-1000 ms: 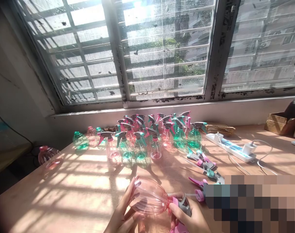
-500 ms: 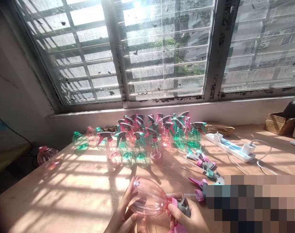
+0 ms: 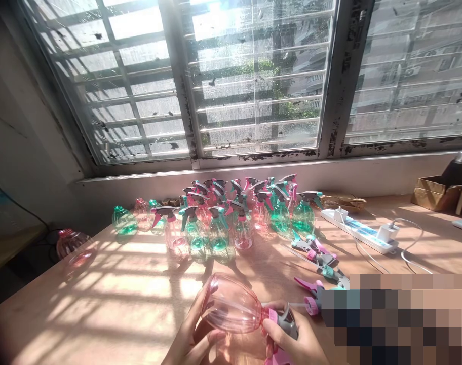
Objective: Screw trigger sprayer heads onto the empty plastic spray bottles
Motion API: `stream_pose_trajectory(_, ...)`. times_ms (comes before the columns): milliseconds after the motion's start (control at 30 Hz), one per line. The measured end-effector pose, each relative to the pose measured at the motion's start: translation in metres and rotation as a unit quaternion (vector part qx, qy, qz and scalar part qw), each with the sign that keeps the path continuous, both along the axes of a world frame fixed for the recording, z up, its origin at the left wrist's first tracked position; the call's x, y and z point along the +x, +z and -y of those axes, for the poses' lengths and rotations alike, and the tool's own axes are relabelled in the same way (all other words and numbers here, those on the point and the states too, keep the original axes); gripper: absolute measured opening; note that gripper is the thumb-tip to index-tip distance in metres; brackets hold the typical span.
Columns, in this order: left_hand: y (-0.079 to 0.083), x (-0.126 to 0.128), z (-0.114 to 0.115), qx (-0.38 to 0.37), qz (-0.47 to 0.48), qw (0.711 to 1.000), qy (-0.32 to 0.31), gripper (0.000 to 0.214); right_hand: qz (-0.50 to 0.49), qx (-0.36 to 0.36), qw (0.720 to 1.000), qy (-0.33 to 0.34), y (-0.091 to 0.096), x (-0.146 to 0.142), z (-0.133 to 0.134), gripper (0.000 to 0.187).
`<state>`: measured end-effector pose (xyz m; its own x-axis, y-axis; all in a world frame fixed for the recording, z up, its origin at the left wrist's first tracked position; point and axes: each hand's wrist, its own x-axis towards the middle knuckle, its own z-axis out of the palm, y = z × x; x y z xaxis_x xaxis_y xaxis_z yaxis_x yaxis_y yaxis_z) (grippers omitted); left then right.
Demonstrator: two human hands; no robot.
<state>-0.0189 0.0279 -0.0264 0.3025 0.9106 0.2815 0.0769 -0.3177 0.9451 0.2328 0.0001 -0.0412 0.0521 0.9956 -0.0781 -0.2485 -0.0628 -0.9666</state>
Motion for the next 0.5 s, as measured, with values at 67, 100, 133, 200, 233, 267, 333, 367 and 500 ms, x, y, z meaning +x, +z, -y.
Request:
stream_pose_trajectory(67, -0.0025, 0.0019, 0.0004, -0.019, 0.015, 1.000, -0.009, 0.080, 0.005, 0.003, 1.000, -0.008, -0.0002, 0.0000, 0.0002, 0.049)
stream_pose_trajectory(100, -0.0041, 0.0027, 0.0003, -0.033, 0.030, 0.999, -0.019, 0.086, 0.013, 0.000, 1.000, -0.004, -0.0005, -0.0003, 0.0006, 0.049)
stream_pose_trajectory(133, -0.0055, 0.0032, -0.0001, -0.043, 0.048, 0.997, -0.031, 0.092, 0.024, -0.004, 1.000, 0.004, -0.0009, -0.0007, 0.0012, 0.050)
stream_pose_trajectory(200, -0.0073, 0.0031, -0.0015, -0.053, 0.071, 0.995, -0.046, 0.097, 0.039, -0.012, 0.999, 0.023, -0.0017, -0.0016, 0.0025, 0.051)
stream_pose_trajectory(233, -0.0075, 0.0025, -0.0023, -0.053, 0.072, 0.995, -0.047, 0.095, 0.041, -0.012, 0.999, 0.027, -0.0021, -0.0019, 0.0030, 0.051)
stream_pose_trajectory(267, -0.0072, 0.0017, -0.0031, -0.052, 0.067, 0.995, -0.043, 0.091, 0.040, -0.008, 0.999, 0.029, -0.0023, -0.0021, 0.0033, 0.050)
stream_pose_trajectory(333, -0.0059, -0.0001, -0.0040, -0.043, 0.040, 0.998, -0.021, 0.085, 0.030, 0.001, 0.999, 0.033, -0.0020, -0.0018, 0.0032, 0.048)
stream_pose_trajectory(367, -0.0053, -0.0009, -0.0041, -0.032, 0.023, 0.999, -0.005, 0.084, 0.026, 0.002, 0.999, 0.035, -0.0015, -0.0013, 0.0028, 0.047)
stream_pose_trajectory(500, -0.0055, -0.0014, -0.0024, 0.003, -0.001, 1.000, 0.023, 0.077, 0.021, 0.001, 0.999, 0.029, 0.0010, 0.0012, 0.0008, 0.046)
